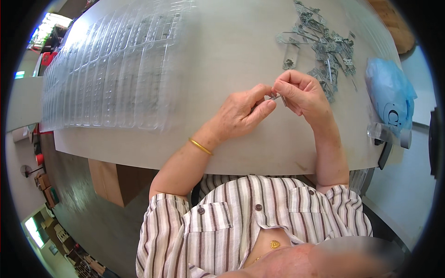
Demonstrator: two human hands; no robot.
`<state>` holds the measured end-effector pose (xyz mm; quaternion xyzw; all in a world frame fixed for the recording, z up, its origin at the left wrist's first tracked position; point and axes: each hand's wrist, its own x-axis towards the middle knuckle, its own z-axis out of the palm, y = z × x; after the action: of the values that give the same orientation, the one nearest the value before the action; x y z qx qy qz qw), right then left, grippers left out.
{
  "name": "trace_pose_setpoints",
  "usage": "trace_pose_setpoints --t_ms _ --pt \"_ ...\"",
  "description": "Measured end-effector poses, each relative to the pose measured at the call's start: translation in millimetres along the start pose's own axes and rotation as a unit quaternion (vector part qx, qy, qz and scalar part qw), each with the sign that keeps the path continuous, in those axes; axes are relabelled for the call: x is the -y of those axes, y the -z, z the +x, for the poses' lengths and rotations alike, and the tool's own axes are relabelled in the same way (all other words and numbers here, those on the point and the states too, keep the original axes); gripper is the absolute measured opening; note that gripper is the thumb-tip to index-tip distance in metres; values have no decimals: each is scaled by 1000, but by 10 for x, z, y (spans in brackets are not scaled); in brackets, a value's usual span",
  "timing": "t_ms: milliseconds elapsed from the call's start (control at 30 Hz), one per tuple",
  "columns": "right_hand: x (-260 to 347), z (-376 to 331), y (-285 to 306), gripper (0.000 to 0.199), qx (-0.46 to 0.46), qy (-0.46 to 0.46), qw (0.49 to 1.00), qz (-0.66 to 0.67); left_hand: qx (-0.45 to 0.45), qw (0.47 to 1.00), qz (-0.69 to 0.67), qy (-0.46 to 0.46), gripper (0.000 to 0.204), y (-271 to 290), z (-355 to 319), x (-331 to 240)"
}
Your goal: The person assembles metal components by hand by inserting a pin into a bracket and then places the finished piece into a plastic tray. This process is repeated with more brackets and pins, including picking up a new tray from a stack to continue the work.
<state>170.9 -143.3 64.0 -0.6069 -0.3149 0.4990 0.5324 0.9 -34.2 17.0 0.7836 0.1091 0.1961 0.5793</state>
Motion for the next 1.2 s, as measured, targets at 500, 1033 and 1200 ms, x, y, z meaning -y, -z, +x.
trace_pose_setpoints --t_ms 500,1033,1200 --pt "-124 9 -76 10 -128 195 972 -7 8 912 -352 210 58 164 55 -80" --pt "-246 101 -120 17 -153 464 809 -327 -21 912 -362 192 54 154 51 -76" --pt "-287 120 -141 18 -144 418 844 -305 10 909 -373 187 48 133 33 -44"
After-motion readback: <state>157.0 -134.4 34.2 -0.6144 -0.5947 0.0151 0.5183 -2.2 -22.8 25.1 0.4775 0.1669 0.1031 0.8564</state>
